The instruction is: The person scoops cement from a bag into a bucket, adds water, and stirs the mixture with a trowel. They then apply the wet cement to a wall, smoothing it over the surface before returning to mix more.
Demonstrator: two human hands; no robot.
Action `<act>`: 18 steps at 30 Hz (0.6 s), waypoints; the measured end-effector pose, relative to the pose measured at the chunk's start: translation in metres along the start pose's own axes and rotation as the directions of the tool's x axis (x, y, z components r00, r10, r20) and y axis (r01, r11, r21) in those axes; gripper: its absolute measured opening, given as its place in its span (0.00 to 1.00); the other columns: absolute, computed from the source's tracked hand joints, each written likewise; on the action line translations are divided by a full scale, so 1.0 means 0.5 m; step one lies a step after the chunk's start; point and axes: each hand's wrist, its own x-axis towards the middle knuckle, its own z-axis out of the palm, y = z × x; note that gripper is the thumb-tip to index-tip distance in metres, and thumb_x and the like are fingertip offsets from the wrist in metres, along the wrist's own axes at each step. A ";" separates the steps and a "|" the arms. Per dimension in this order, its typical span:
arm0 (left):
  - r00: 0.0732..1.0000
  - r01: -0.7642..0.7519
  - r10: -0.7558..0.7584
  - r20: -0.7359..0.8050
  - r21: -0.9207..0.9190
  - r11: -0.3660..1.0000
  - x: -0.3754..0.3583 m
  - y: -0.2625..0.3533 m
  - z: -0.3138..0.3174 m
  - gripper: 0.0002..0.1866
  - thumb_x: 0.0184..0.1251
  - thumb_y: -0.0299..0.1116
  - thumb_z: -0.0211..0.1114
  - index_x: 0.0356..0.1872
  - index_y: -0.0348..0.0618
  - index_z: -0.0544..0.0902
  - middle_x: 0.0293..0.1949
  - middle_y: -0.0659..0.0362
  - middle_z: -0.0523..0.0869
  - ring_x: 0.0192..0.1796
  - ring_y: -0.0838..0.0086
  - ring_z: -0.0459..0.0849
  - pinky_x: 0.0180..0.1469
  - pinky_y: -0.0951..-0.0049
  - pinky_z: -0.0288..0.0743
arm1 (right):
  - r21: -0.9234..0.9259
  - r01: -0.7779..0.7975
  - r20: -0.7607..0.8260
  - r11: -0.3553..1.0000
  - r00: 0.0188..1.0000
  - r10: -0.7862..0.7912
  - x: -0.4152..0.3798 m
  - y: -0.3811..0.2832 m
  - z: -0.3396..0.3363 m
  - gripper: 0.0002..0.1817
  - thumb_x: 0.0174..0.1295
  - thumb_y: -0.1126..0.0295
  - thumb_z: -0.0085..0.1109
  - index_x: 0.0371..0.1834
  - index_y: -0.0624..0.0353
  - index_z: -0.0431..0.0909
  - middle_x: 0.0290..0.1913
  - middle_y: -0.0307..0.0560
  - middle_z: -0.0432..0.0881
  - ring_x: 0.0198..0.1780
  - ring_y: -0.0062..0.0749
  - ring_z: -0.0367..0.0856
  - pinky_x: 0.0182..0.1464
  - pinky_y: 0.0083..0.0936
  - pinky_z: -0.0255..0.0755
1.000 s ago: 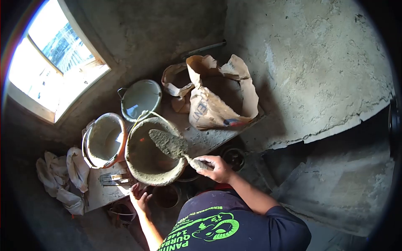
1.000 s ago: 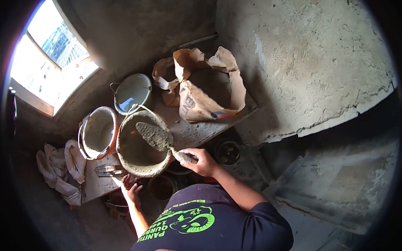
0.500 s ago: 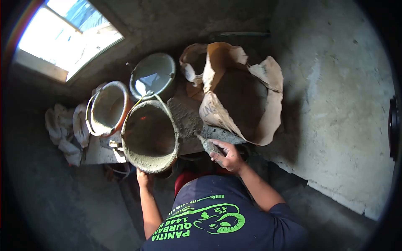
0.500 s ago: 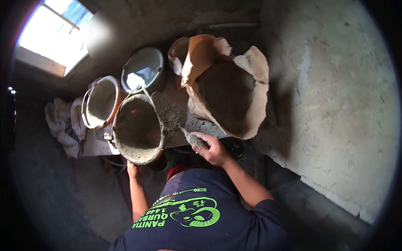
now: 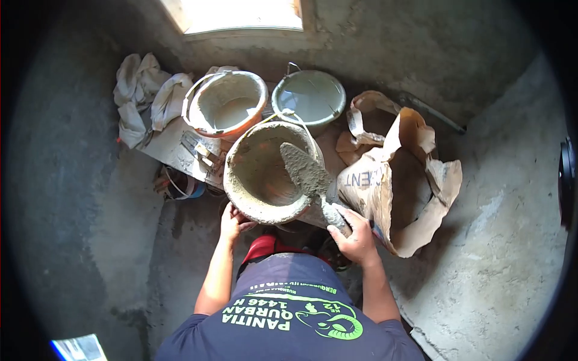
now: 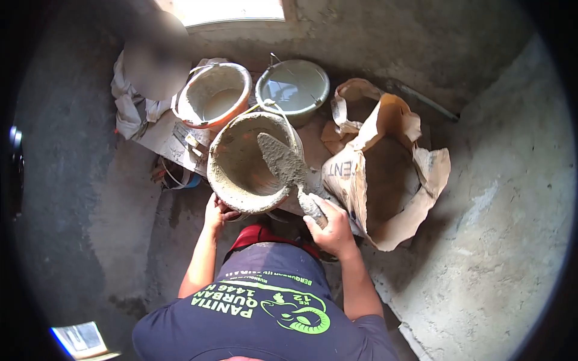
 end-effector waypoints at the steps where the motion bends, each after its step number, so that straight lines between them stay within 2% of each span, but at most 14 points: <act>1: 1.000 -0.029 0.028 0.004 0.059 0.998 0.002 0.004 -0.015 0.29 0.70 0.35 0.64 0.71 0.46 0.67 0.62 0.54 0.81 0.57 0.62 0.85 0.47 0.58 0.88 | -0.048 0.043 0.005 0.998 0.999 -0.043 0.018 -0.021 0.000 0.24 0.56 0.73 0.68 0.57 0.70 0.80 0.51 0.62 0.86 0.54 0.51 0.86 0.60 0.36 0.76; 2: 0.998 -0.052 0.055 -0.042 0.088 0.995 -0.001 0.006 -0.030 0.33 0.70 0.42 0.67 0.71 0.43 0.67 0.59 0.53 0.83 0.56 0.62 0.86 0.48 0.58 0.87 | -0.057 0.063 0.019 0.996 0.998 -0.062 0.036 -0.043 0.002 0.24 0.56 0.73 0.68 0.57 0.70 0.80 0.51 0.62 0.86 0.54 0.51 0.86 0.60 0.36 0.76; 4: 0.994 -0.041 0.050 -0.094 0.094 0.995 0.001 0.046 -0.045 0.34 0.70 0.45 0.68 0.71 0.42 0.68 0.60 0.52 0.82 0.55 0.64 0.85 0.47 0.61 0.86 | -0.140 0.013 0.071 0.990 0.997 -0.003 0.072 -0.080 0.014 0.24 0.55 0.73 0.66 0.57 0.67 0.81 0.50 0.62 0.85 0.52 0.54 0.85 0.57 0.37 0.77; 5: 0.991 -0.064 0.073 -0.114 0.085 0.994 0.001 0.066 -0.053 0.32 0.71 0.43 0.66 0.71 0.42 0.68 0.61 0.52 0.81 0.56 0.64 0.85 0.47 0.62 0.86 | -0.206 0.030 0.089 0.978 0.996 -0.012 0.087 -0.083 0.026 0.22 0.56 0.73 0.63 0.56 0.64 0.82 0.49 0.62 0.85 0.51 0.58 0.83 0.55 0.41 0.77; 6: 0.987 -0.080 0.090 -0.134 0.082 0.993 0.012 0.084 -0.063 0.30 0.73 0.42 0.64 0.71 0.42 0.69 0.62 0.52 0.80 0.56 0.65 0.85 0.46 0.63 0.86 | -0.209 0.046 0.095 0.977 0.995 -0.027 0.103 -0.087 0.038 0.22 0.56 0.73 0.63 0.56 0.64 0.82 0.49 0.62 0.85 0.51 0.58 0.83 0.55 0.41 0.77; 8: 0.974 -0.130 0.142 -0.176 0.078 0.988 0.036 0.125 -0.081 0.27 0.75 0.40 0.62 0.70 0.42 0.70 0.62 0.53 0.80 0.55 0.66 0.85 0.45 0.64 0.85 | -0.275 0.163 0.128 0.947 0.983 -0.131 0.133 -0.095 0.067 0.22 0.58 0.72 0.59 0.57 0.64 0.80 0.50 0.63 0.84 0.51 0.61 0.83 0.56 0.47 0.77; 9: 0.968 -0.163 0.173 -0.179 0.072 0.984 0.053 0.146 -0.090 0.24 0.76 0.40 0.60 0.68 0.43 0.71 0.61 0.54 0.80 0.53 0.67 0.85 0.43 0.64 0.85 | -0.314 0.242 0.132 0.918 0.969 -0.211 0.148 -0.088 0.088 0.20 0.60 0.71 0.57 0.56 0.64 0.81 0.50 0.63 0.84 0.52 0.60 0.82 0.56 0.47 0.77; 10: 0.961 -0.196 0.206 -0.183 0.071 0.978 0.073 0.168 -0.096 0.22 0.76 0.39 0.59 0.66 0.43 0.72 0.59 0.56 0.81 0.51 0.69 0.85 0.42 0.65 0.84 | -0.317 0.242 0.123 0.917 0.969 -0.213 0.156 -0.086 0.101 0.20 0.60 0.71 0.57 0.56 0.64 0.81 0.50 0.63 0.84 0.52 0.60 0.82 0.56 0.47 0.77; 12: 0.939 -0.261 0.284 -0.196 0.133 0.956 0.114 0.220 -0.098 0.19 0.76 0.38 0.59 0.63 0.44 0.75 0.55 0.57 0.83 0.48 0.72 0.85 0.41 0.68 0.84 | -0.290 0.118 0.186 0.950 0.980 -0.064 0.178 -0.096 0.130 0.18 0.62 0.71 0.55 0.54 0.64 0.83 0.51 0.62 0.84 0.52 0.59 0.82 0.56 0.46 0.77; 14: 0.871 -0.421 0.448 -0.202 0.164 0.892 0.173 0.270 -0.108 0.13 0.74 0.31 0.62 0.56 0.44 0.79 0.47 0.60 0.84 0.40 0.77 0.84 0.37 0.75 0.81 | -0.358 0.301 0.123 0.884 0.953 -0.275 0.190 -0.084 0.162 0.15 0.66 0.73 0.51 0.49 0.62 0.85 0.52 0.59 0.85 0.53 0.57 0.82 0.58 0.45 0.77; 16: 0.812 -0.488 0.559 -0.171 0.328 0.809 0.232 0.345 -0.115 0.12 0.72 0.28 0.63 0.54 0.44 0.80 0.45 0.61 0.84 0.37 0.79 0.83 0.34 0.77 0.79 | -0.328 0.201 0.017 0.923 0.978 -0.207 0.201 -0.119 0.185 0.15 0.66 0.73 0.50 0.49 0.61 0.85 0.52 0.58 0.85 0.54 0.56 0.82 0.59 0.44 0.76; 17: 0.773 -0.545 0.617 -0.144 0.346 0.764 0.256 0.383 -0.113 0.11 0.72 0.28 0.64 0.53 0.44 0.81 0.44 0.62 0.84 0.38 0.80 0.82 0.33 0.79 0.77 | -0.318 0.140 0.031 0.938 0.990 -0.137 0.206 -0.134 0.189 0.15 0.67 0.73 0.50 0.50 0.61 0.85 0.52 0.59 0.85 0.55 0.57 0.82 0.61 0.44 0.75; 18: 0.795 -0.536 0.598 -0.106 0.339 0.773 0.283 0.423 -0.121 0.12 0.71 0.29 0.66 0.54 0.44 0.81 0.45 0.60 0.85 0.41 0.78 0.83 0.35 0.77 0.81 | -0.383 0.108 0.037 0.918 0.994 -0.101 0.212 -0.134 0.195 0.15 0.68 0.72 0.50 0.52 0.62 0.84 0.51 0.61 0.85 0.54 0.59 0.82 0.60 0.44 0.76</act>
